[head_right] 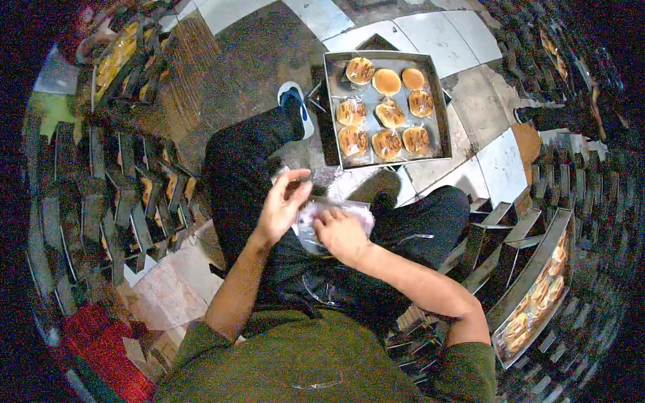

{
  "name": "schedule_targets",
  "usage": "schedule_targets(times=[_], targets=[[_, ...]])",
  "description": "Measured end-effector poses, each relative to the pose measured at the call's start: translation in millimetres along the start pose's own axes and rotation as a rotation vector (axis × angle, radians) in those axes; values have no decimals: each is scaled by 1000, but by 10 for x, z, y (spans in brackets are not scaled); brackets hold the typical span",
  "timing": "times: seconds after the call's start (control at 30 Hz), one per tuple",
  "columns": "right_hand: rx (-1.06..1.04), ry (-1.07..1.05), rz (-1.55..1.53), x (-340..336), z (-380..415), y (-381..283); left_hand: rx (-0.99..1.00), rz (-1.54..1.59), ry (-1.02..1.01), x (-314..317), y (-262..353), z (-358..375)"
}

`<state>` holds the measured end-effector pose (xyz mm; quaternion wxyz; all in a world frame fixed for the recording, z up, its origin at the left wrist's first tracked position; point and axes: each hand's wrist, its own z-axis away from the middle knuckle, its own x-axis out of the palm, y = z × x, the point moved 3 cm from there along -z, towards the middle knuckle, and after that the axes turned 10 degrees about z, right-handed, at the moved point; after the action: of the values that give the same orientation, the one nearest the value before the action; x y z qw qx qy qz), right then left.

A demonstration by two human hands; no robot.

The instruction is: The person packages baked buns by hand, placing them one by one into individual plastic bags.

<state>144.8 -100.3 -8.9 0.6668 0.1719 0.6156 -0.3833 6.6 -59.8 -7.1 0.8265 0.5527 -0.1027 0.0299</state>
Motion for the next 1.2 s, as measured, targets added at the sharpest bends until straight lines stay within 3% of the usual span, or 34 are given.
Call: schedule_targets(times=[0.07, 0.13, 0.17, 0.2, 0.27, 0.33, 0.4, 0.47, 0.53, 0.6, 0.67, 0.7, 0.73, 0.77, 0.8, 0.83, 0.87, 0.9, 0.93, 1.0, 1.03, 1.07, 1.1, 1.13, 1.2], targets=[[9, -26, 8, -2, -5, 44, 4, 75, -11, -10, 6, -21], [20, -40, 24, -112, -49, 149, 2, 172, -146, -19, -27, -27], [12, 123, -55, -298, -81, 208, 131, 13, -254, -32, -100, -30], [5, 285, -134, -509, -99, 271, 140, -86, -354, 5, -23, 9], [204, 430, -448, -1011, -105, 485, -105, -67, -498, 41, 50, 57], [386, 559, -388, -1408, -92, 730, -257, 86, -368, 17, 223, -3], [589, 650, -650, -1566, -141, 907, -82, 476, -291, 11, 362, -120], [608, 677, -739, -1465, -246, 1099, -303, 729, -87, -15, 515, -221], [670, 728, -745, -1347, -375, 1300, -378, 683, -44, -110, 547, -367], [540, 529, -816, -1328, -561, 1413, -452, 638, 4, -200, 547, -573], [319, 345, -737, -1335, -777, 1576, -252, 232, 165, -325, 616, -793], [309, 471, -696, -1363, -897, 1688, -146, -17, 222, -332, 747, -903], [574, 411, -820, -1355, -984, 1958, 34, 83, 268, -409, 651, -973], [719, 636, -958, -1208, -1133, 2282, 37, 107, 301, -407, 632, -1091], [789, 724, -1029, -1113, -1322, 2655, 42, 132, 334, -384, 629, -1210], [821, 735, -1004, -871, -1533, 3052, 37, 130, 328, -353, 629, -1314], [797, 659, -825, -424, -1733, 3582, -93, 310, 378, -335, 581, -1385], [806, 476, -636, 222, -1900, 4192, -227, 486, 428, -319, 524, -1432], [802, 408, -223, 480, -1969, 4375, -229, 481, 424, -304, 499, -1482], [918, 271, -120, 1084, -2017, 4860, -137, 609, 425, -282, 480, -1504], [1070, 198, -132, 1301, -2025, 5032, -187, 654, 376, -289, 488, -1539], [1218, 115, -143, 1445, -2013, 5112, -192, 650, 381, -283, 487, -1559], [1305, 2, -381, 1319, -2009, 4973, -174, 686, 431, -261, 487, -1562], [1306, 1, -383, 1195, -1991, 4767, -147, 723, 477, -240, 505, -1574], [1163, 247, -43, 911, -1998, 4303, -166, 802, 473, -194, 559, -1615]])
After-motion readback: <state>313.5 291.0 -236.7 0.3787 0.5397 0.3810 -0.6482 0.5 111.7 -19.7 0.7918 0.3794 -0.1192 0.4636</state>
